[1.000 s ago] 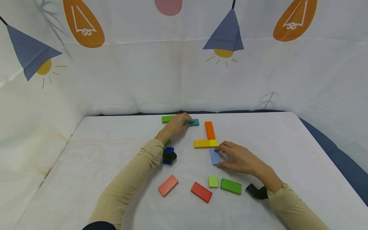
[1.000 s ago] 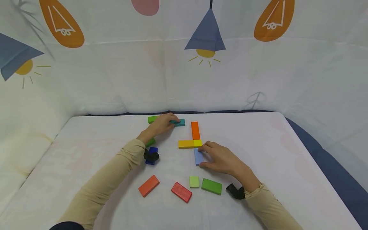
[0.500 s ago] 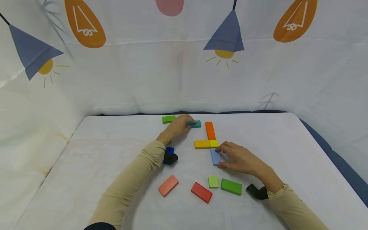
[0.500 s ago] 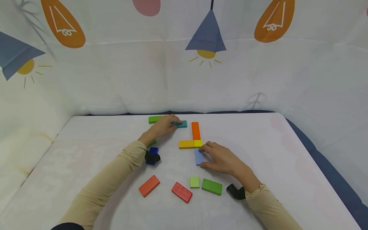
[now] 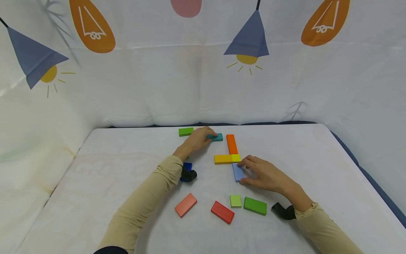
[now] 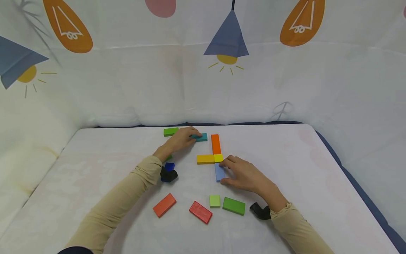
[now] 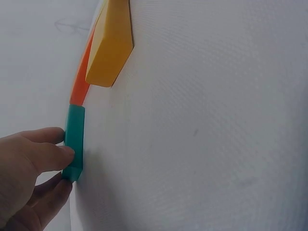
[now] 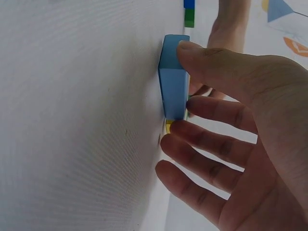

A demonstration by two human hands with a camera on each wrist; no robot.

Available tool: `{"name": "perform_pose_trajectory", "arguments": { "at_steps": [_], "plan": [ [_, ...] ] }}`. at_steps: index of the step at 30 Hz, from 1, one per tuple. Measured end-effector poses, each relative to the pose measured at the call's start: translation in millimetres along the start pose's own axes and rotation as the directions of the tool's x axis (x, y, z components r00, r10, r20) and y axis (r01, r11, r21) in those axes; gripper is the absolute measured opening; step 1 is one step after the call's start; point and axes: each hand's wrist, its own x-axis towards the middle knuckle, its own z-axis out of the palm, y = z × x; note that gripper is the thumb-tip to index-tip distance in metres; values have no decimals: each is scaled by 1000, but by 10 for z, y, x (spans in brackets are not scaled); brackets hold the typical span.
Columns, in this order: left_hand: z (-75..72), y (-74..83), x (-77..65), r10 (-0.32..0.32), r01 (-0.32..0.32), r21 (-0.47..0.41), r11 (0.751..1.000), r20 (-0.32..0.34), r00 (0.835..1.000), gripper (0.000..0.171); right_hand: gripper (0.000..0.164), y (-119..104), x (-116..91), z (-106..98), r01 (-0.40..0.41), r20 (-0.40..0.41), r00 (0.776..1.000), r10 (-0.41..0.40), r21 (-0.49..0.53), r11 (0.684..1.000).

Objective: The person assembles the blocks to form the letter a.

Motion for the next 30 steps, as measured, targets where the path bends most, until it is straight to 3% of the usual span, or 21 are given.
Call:
{"name": "perform_pose_trajectory", "arguments": {
  "at_steps": [30],
  "plan": [
    [51, 13, -1, 70, -70, -8, 998, -15, 997, 29, 47, -7, -7, 26, -13, -20, 1000, 14, 18, 1000]
  ]
}}
